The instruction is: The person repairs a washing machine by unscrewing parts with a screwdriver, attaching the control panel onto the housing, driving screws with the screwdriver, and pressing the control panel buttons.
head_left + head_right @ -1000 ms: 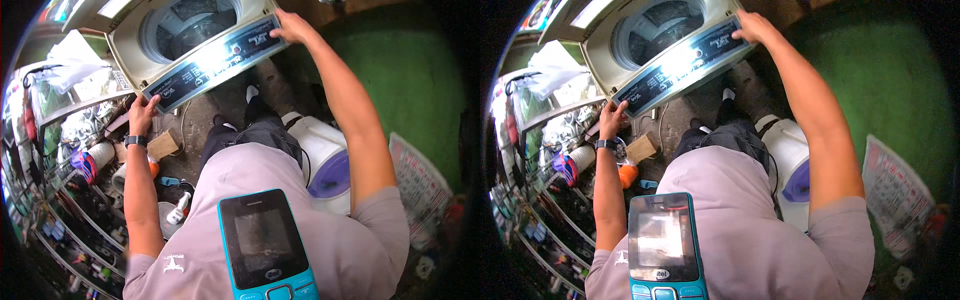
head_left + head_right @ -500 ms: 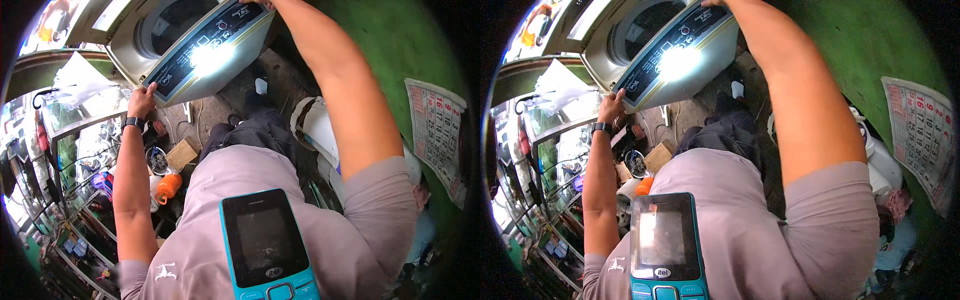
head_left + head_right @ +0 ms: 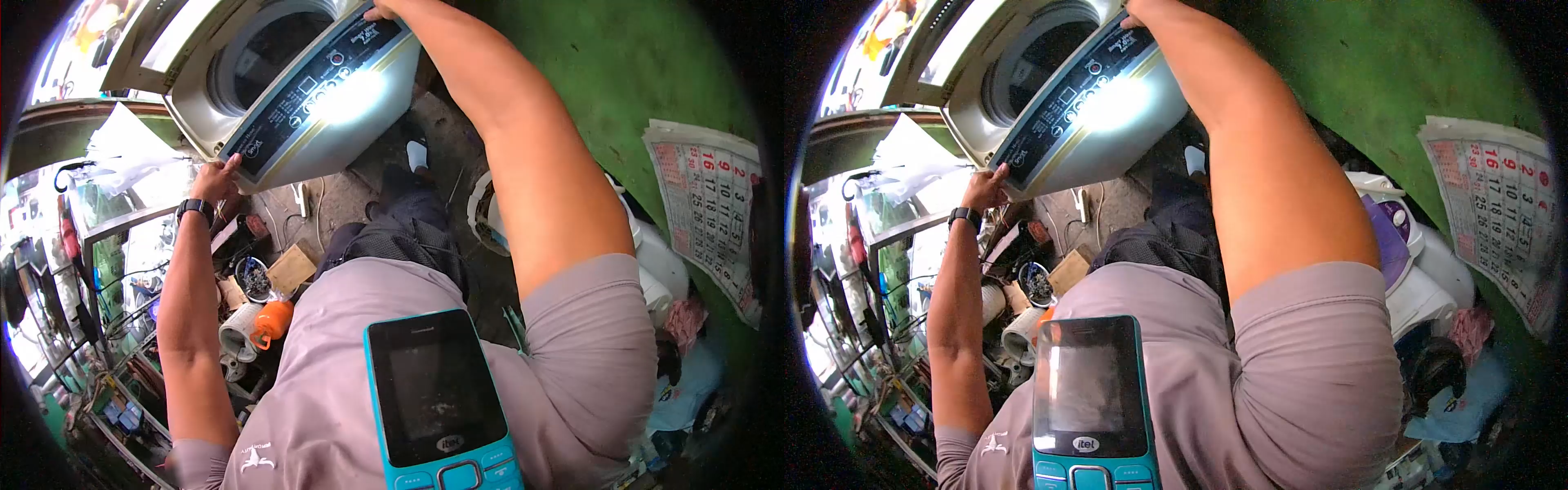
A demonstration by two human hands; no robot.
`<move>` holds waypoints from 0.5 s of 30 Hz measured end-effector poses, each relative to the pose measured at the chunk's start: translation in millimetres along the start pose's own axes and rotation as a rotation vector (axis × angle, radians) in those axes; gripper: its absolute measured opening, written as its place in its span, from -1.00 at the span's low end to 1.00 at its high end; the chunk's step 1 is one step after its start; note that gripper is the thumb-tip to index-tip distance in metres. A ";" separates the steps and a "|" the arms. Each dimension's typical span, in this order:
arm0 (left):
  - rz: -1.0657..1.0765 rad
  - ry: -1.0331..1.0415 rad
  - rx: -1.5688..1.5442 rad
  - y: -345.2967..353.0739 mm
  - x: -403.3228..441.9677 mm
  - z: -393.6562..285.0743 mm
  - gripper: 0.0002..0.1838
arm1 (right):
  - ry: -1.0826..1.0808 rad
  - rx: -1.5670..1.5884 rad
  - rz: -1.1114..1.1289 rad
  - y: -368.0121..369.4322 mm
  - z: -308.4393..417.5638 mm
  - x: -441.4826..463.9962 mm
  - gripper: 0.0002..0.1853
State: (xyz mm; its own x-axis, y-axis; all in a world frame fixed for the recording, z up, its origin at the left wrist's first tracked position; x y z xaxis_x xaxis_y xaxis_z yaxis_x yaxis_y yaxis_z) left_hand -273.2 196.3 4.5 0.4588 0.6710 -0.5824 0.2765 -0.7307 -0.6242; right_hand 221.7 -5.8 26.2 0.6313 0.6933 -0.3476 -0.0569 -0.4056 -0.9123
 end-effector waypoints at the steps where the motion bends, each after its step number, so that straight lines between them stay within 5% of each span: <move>1: 0.009 -0.020 -0.033 0.2 7.1 7.7 -0.29 | -0.012 0.026 0.046 -2.9 -4.6 -2.6 -0.25; 7: 0.032 0.024 0.284 -3.3 -15.1 -34.1 -0.26 | -0.094 -0.063 0.074 -18.5 -1.4 -25.9 -0.20; 9: 0.069 -0.045 0.246 -1.9 -32.8 -46.1 -0.25 | -0.074 0.130 0.151 -21.3 -12.2 -42.5 -0.23; 11: -0.405 0.210 0.444 -16.3 -48.3 -77.3 -0.23 | -0.094 0.094 0.039 2.9 -24.8 -7.2 -0.23; 13: -0.421 0.346 0.405 -8.0 -45.7 -87.6 -0.05 | -0.005 0.272 -0.120 -20.0 -28.4 -15.5 -0.24; 15: -0.425 0.763 0.491 20.3 -71.7 -115.9 0.21 | 0.078 0.450 -0.275 -31.4 -27.7 -23.3 -0.26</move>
State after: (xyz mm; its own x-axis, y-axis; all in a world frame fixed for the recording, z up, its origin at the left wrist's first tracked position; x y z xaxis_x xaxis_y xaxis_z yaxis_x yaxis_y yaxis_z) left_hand -202.6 118.8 94.0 0.8696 0.4786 0.1213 0.2428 -0.2007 -0.9491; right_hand 230.2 -25.7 68.9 0.7241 0.6849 -0.0806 -0.1963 0.0926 -0.9762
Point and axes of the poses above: each hand's wrist, its own x-axis towards the middle knuckle, its own y-axis out of the palm, z = x × y, the point moved 6 cm from there along x, towards the middle knuckle, and after that the axes turned 13 degrees about -x, right-handed, at the moved point
